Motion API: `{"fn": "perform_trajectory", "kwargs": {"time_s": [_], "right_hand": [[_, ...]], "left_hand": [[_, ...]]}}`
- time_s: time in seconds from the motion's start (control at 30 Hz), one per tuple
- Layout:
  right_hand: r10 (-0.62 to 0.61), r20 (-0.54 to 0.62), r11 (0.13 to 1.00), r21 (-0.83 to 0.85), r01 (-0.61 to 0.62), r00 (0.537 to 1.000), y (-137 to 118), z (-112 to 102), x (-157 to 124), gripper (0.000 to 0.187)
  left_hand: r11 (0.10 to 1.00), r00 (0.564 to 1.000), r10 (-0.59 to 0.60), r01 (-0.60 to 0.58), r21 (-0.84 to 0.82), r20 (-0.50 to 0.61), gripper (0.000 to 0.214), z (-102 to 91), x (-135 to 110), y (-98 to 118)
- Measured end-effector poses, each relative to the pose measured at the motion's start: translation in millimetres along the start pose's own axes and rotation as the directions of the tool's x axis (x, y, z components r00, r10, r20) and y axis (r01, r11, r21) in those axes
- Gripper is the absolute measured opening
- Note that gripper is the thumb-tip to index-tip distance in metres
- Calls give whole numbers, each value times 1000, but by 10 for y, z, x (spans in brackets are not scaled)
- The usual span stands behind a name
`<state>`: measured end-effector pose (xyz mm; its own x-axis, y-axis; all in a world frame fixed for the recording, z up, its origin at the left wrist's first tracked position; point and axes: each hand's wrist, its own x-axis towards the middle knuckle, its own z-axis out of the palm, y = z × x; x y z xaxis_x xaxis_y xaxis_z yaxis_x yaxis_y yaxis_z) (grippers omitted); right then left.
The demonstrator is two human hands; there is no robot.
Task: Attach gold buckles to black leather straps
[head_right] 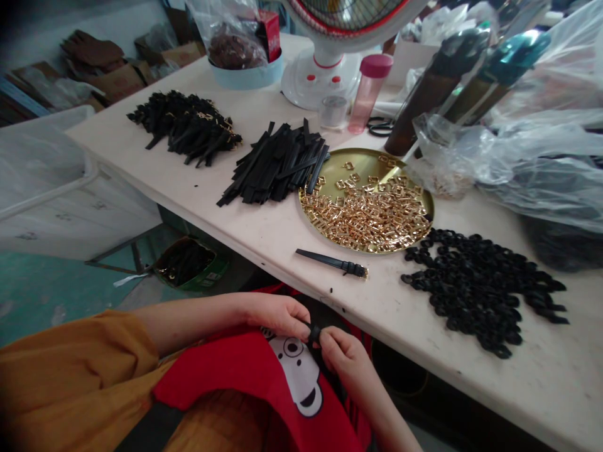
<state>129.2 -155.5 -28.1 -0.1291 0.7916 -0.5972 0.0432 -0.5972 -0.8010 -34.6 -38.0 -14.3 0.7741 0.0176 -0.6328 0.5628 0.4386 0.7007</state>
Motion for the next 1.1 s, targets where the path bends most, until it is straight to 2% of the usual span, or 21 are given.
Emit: {"fn": "perform_trajectory", "kwargs": {"time_s": [0.13,0.2,0.27,0.33,0.47,0.53,0.6,0.67,0.73,0.8,0.93,1.0,1.1], "right_hand": [[101,16,985,138,-103,995,67,23,3,37],[106,42,980,167,-112,993,71,15,-2,37],[101,65,980,164,-111,993,60,-6,-13,34],[111,79,981,152,-122,991,42,-31,-30,31],[123,76,970,201,-136,989,17,-43,-53,30],[123,58,967,218,-133,991,17,-23,-47,29],[111,4,978,176,-110,994,28,6,-28,29],[70,-65,994,91,-64,995,47,30,-2,30],[48,-94,998,45,-44,994,74,41,19,32],[92,-69,994,67,-87,993,109,38,24,33],[176,6,979,107,-176,984,151,16,-5,35],[149,33,986,73,-151,988,133,4,-31,33],[36,76,999,-43,-32,996,72,-18,-72,29]], "left_hand": [[933,991,62,-17,360,-114,18,11,-6,28],[937,994,15,22,347,-104,21,18,-2,21],[974,997,-39,54,220,-70,25,27,6,-3],[991,997,-49,56,122,-59,26,34,12,-29],[995,998,-41,45,94,-41,26,44,0,-28],[988,999,-31,36,148,-38,25,53,-14,4],[944,997,15,10,329,-74,20,68,-26,46],[829,989,96,-19,558,-109,14,87,-32,85],[730,983,142,-26,683,-114,14,101,-30,108],[723,987,128,-30,691,-92,16,103,-22,109],[772,996,78,-33,635,-43,20,81,-10,71],[782,997,62,-15,623,-54,21,73,-19,60],[766,994,61,10,643,-88,21,86,-45,77]]}}
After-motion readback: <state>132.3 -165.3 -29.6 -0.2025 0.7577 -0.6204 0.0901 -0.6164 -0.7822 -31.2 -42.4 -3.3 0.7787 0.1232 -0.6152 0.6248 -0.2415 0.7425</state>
